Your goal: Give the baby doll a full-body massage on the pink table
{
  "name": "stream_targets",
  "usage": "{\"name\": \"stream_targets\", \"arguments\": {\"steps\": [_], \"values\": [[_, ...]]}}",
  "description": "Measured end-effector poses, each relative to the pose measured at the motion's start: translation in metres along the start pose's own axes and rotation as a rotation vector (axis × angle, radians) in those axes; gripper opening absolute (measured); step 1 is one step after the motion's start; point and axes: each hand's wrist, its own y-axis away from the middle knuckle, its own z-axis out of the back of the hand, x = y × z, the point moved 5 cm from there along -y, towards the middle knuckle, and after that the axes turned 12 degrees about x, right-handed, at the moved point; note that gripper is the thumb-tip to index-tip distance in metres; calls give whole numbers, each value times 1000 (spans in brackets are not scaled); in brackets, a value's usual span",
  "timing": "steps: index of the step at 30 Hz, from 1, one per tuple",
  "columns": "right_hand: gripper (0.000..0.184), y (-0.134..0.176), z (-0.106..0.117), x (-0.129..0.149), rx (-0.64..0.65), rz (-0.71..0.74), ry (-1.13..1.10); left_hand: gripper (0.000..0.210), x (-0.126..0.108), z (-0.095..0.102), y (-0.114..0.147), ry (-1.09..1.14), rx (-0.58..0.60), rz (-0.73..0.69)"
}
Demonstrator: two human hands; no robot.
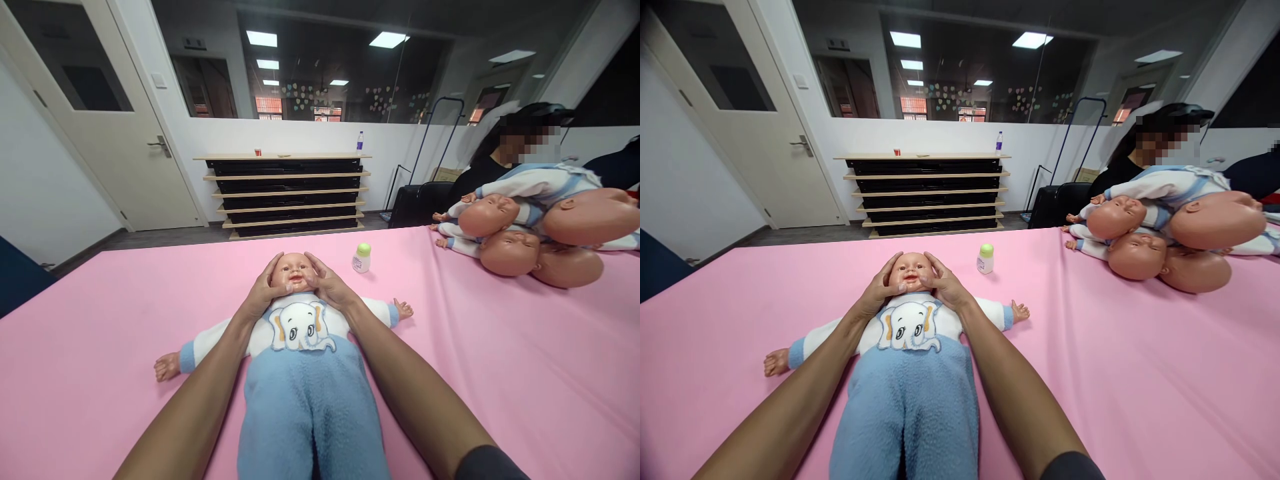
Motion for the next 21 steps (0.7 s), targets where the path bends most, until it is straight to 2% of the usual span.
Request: {"name": "stream_targets", "arguments": {"steps": [4, 7, 11, 14, 17, 21], "values": [[82, -1, 2, -1, -8, 26, -32, 83, 4, -1, -2, 139, 20, 7], [74, -3, 3, -3, -26, 38, 23, 73, 8, 7, -5, -9, -67, -27], [60, -7, 10, -3, -201, 78, 354, 63, 11, 12, -9, -255, -166, -83], [55, -6, 11, 0, -301, 102, 581, 60, 13, 13, -9, -346, -204, -72], [68, -4, 7, 2, -239, 90, 588, 66, 10, 12, -7, -396, -183, -57], [106, 3, 0, 8, -135, 26, 453, 95, -3, 4, -3, -477, -105, -38]]}}
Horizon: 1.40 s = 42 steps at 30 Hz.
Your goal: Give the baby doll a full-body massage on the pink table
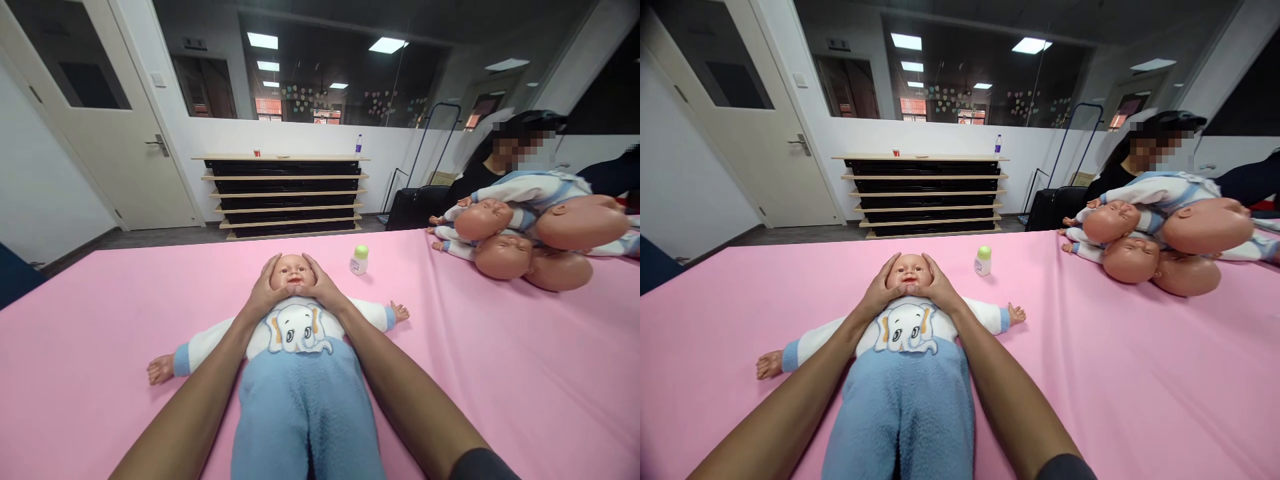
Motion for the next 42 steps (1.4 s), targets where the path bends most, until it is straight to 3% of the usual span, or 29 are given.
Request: {"name": "stream_targets", "arguments": {"steps": [3, 6, 13, 17, 23, 32, 35, 39, 42], "values": [[117, 3, 1, 3, 17, -41, -40, 104, -8, 1, 1, -9, 35, 47], [117, 2, 4, -1, 54, -42, -19, 99, 0, 3, -1, 10, 58, 125], [111, -7, 8, -16, 94, -52, -175, 101, 11, -2, 0, 483, 169, 213], [103, -10, -1, -19, 121, -58, -294, 100, 2, -4, 6, 635, 195, 174], [109, -4, 1, -9, 13, -34, -37, 116, -3, -2, 3, 384, 134, 43], [100, -1, -2, -8, 119, -43, -398, 102, 0, -6, 3, 639, 225, 22], [90, -5, -2, -11, 97, -43, -418, 94, 3, -5, 0, 570, 164, 0], [70, -11, 3, -16, -61, -7, -158, 79, 8, -1, -4, 229, -19, -17], [59, -11, 7, -12, -158, 35, 81, 69, 8, 1, -4, 103, -83, -15]]}}
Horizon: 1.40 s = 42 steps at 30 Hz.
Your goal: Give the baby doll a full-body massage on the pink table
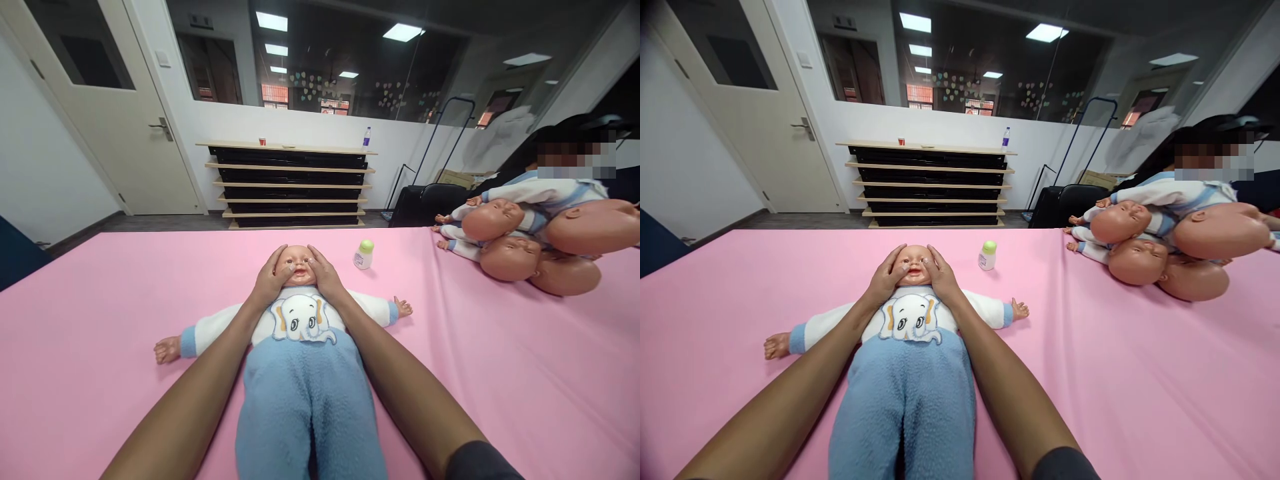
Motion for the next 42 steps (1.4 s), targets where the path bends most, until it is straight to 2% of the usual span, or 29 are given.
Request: {"name": "stream_targets", "arguments": {"steps": [2, 5, 7, 10, 16, 19, 23, 26, 29, 32, 35, 39, 42], "values": [[66, 3, 0, 3, 33, 5, 26, 74, -1, 0, 2, 26, 47, 8], [94, 7, -3, 6, 138, -26, -41, 99, -3, -2, 5, 118, 188, 40], [103, 9, -3, 8, 166, -39, -90, 113, -4, -2, 6, 145, 228, 54], [103, 10, -3, 8, 179, -64, -205, 114, -5, -2, 6, 195, 210, 60], [95, 8, -7, 5, 285, -100, -489, 88, -2, -6, 4, 528, 239, 72], [81, 3, -5, -2, 205, -68, -453, 75, 6, -4, 0, 426, 133, 70], [68, -2, -1, -8, 32, -41, -202, 60, 10, 0, -5, 161, -4, 30], [71, -1, -1, -4, 41, -11, -118, 66, 6, 0, -3, 116, 34, 18], [92, 5, -2, 2, 121, -13, -97, 92, -3, -2, 2, 126, 148, 15], [103, 9, -2, 7, 138, -32, -90, 107, -9, -2, 7, 141, 188, 38], [101, 10, -3, 9, 161, -57, -195, 106, -10, -2, 7, 208, 199, 59], [94, 9, -6, 9, 246, -87, -407, 100, -4, -6, 5, 416, 240, 89], [85, 7, -6, 5, 228, -81, -469, 89, 0, -7, 3, 476, 220, 85]]}}
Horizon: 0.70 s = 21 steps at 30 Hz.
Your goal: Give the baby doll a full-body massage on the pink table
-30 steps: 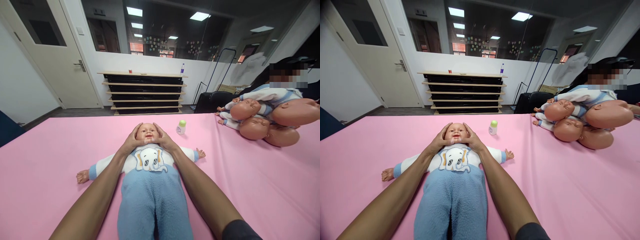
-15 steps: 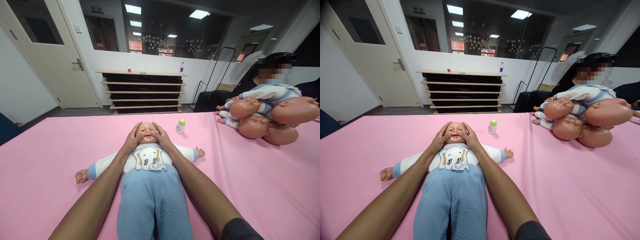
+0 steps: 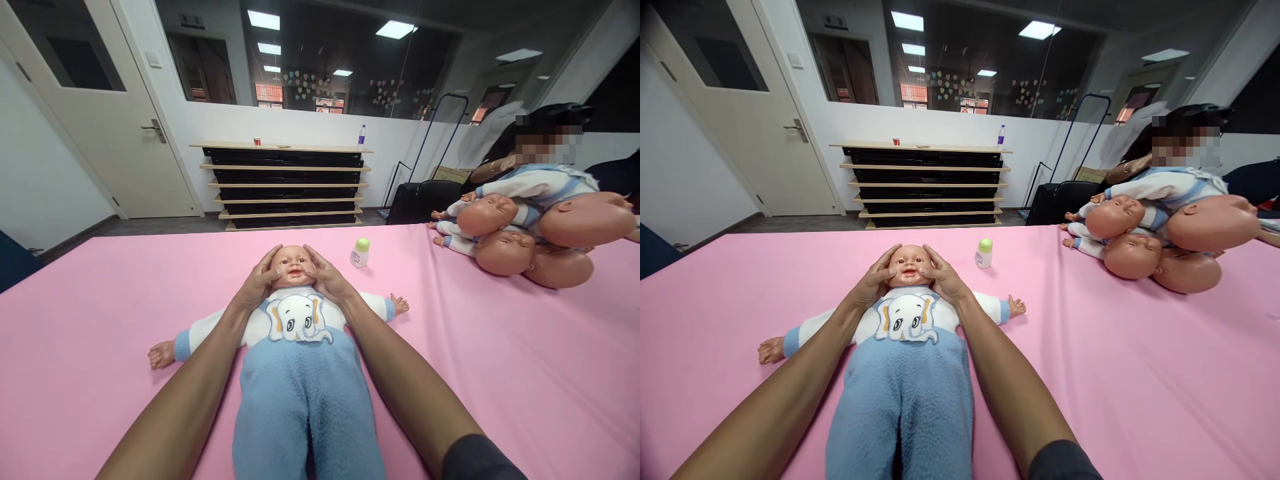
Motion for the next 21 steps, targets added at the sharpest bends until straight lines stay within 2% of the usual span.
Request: {"name": "stream_targets", "arguments": {"steps": [3, 6, 9, 18, 21], "values": [[75, -4, 6, -5, -86, 33, 92, 78, -1, 4, -1, -148, -98, -33], [67, -7, 12, -6, -217, 76, 328, 69, -2, 6, -2, -320, -174, -71], [61, -8, 12, -4, -269, 120, 488, 65, 1, 7, -4, -420, -200, -83], [55, -6, 17, -14, -356, 181, 656, 62, 10, 13, -2, -633, -223, -102], [54, -4, 19, -12, -466, 147, 815, 61, 10, 12, 0, -769, -262, -84]]}}
